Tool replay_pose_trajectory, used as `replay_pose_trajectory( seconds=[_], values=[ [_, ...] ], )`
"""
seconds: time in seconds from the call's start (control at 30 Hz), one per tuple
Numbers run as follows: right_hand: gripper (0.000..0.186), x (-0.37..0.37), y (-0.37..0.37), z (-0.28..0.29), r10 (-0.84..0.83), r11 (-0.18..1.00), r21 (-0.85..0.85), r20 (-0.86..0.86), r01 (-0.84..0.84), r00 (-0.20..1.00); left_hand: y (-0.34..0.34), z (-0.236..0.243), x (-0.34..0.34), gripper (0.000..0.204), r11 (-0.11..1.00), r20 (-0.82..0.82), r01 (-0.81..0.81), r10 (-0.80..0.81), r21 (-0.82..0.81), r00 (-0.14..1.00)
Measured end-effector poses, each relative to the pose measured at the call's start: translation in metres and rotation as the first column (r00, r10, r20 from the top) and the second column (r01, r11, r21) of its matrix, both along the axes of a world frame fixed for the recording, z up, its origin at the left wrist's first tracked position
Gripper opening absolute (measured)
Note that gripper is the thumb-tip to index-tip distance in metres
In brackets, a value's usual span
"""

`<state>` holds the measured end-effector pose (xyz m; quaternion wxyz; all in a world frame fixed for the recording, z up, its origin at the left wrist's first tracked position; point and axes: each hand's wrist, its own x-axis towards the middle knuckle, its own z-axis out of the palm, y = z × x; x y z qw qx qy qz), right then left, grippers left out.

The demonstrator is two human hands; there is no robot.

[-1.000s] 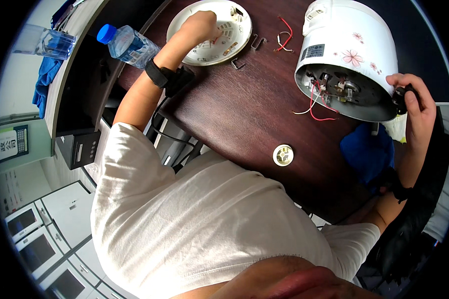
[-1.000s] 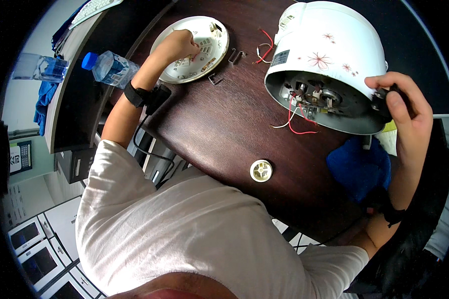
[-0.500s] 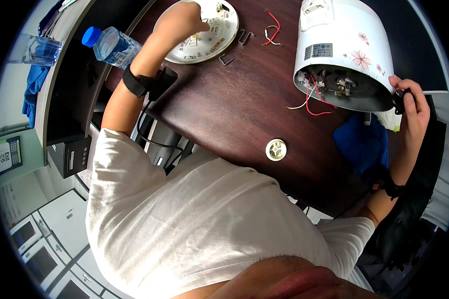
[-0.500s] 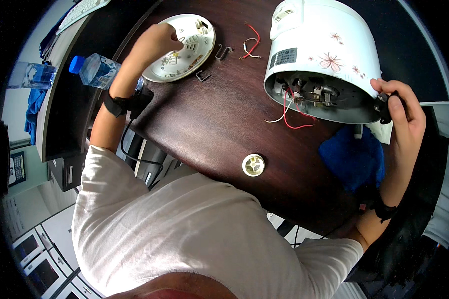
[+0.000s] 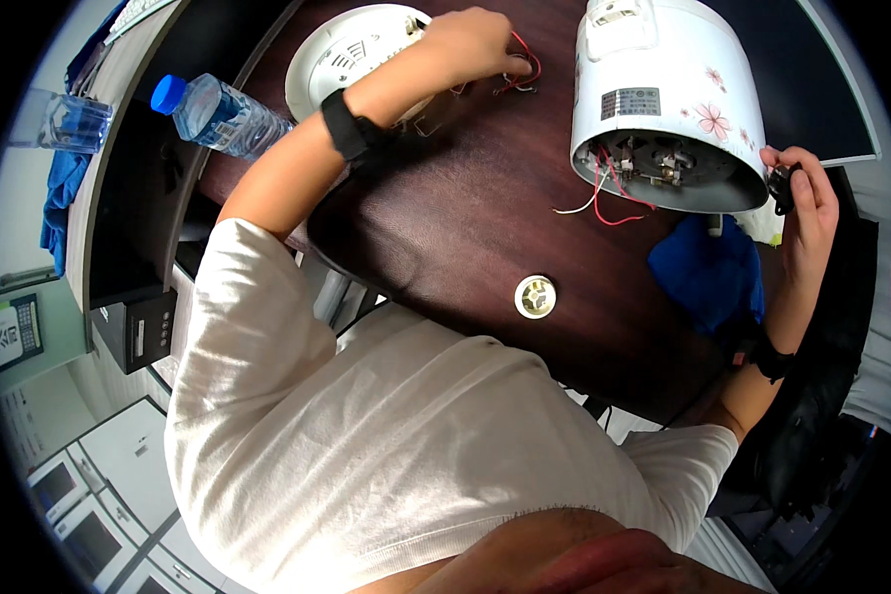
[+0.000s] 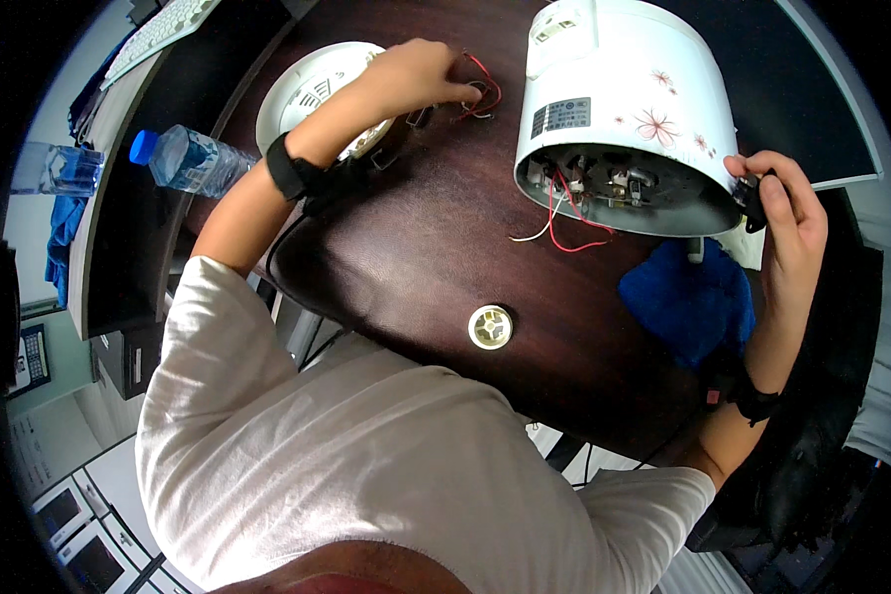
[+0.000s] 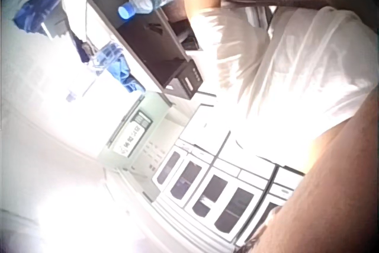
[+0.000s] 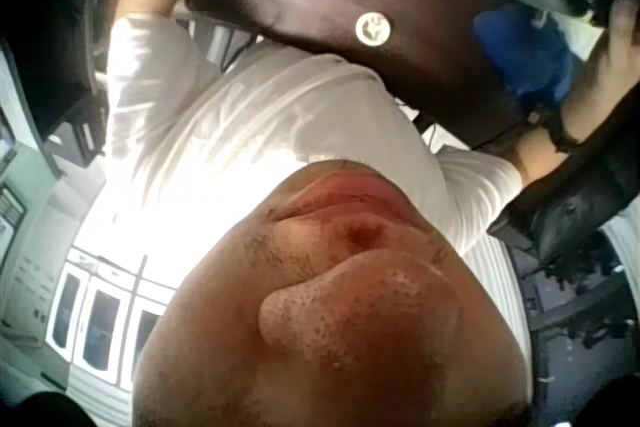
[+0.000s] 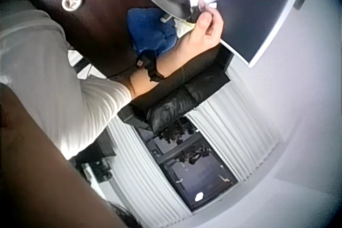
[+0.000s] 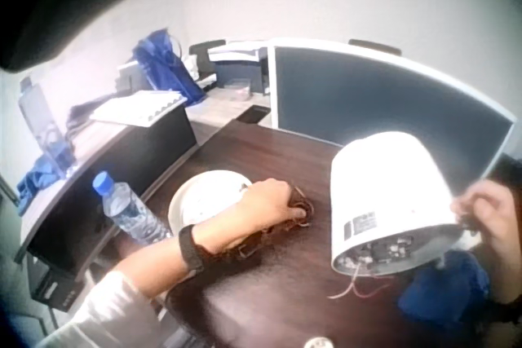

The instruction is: The person uses a screwdriver to loosen and tighten screws on the internal wiring of a white cylindrical appliance. They then remove a small black component from the interior and place it on a nearby plate.

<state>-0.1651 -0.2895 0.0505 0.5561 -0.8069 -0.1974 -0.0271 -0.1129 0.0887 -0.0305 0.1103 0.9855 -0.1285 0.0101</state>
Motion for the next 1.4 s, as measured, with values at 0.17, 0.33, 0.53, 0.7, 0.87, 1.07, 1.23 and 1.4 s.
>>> replay_pose_trajectory(
  seconds=[0.17, 0.33, 0.53, 0.7, 0.87, 1.07, 1.23, 1.4],
  values=[
    [0.028, -0.008, -0.002, -0.004, -0.051, 0.997, 0.065, -0.009, 0.051, 0.999, 0.027, 0.008, -0.018, 0.029, 0.948, -0.145, -0.221, 0.258, 0.231, 0.955],
    [0.028, -0.015, -0.007, -0.005, -0.112, 0.991, 0.077, 0.006, 0.111, 0.994, 0.042, -0.022, -0.019, 0.024, 0.974, -0.08, -0.05, 0.07, 0.221, 0.994],
    [0.027, -0.031, -0.002, -0.009, -0.172, 0.985, 0.043, 0.149, 0.167, 0.974, 0.043, -0.011, -0.044, 0.022, 0.986, 0.076, -0.013, 0.0, 0.164, 0.997],
    [0.026, -0.032, -0.005, -0.019, -0.224, 0.97, -0.03, 0.292, 0.243, 0.93, 0.048, -0.004, -0.072, 0.021, 0.987, 0.187, 0.001, -0.032, 0.162, 0.982],
    [0.029, -0.065, 0.024, -0.019, -0.209, 0.923, -0.198, 0.464, 0.33, 0.861, 0.064, -0.001, -0.094, 0.016, 0.991, 0.277, 0.117, -0.129, 0.061, 0.952],
    [0.039, -0.087, 0.119, -0.044, 0.243, 0.953, -0.252, 0.294, -0.17, 0.925, 0.098, -0.011, -0.109, 0.011, 0.988, 0.167, 0.106, -0.123, 0.111, 0.978],
    [0.038, -0.067, 0.18, -0.086, 0.352, 0.923, -0.168, 0.008, -0.345, 0.936, 0.09, -0.012, -0.102, 0.019, 0.995, 0.121, 0.069, -0.078, 0.072, 0.99],
    [0.028, -0.03, 0.228, -0.113, 0.357, 0.934, 0.196, -0.551, -0.299, 0.754, 0.071, -0.026, -0.069, 0.036, 0.996, 0.109, 0.095, -0.094, 0.001, 0.99]
  ],
)
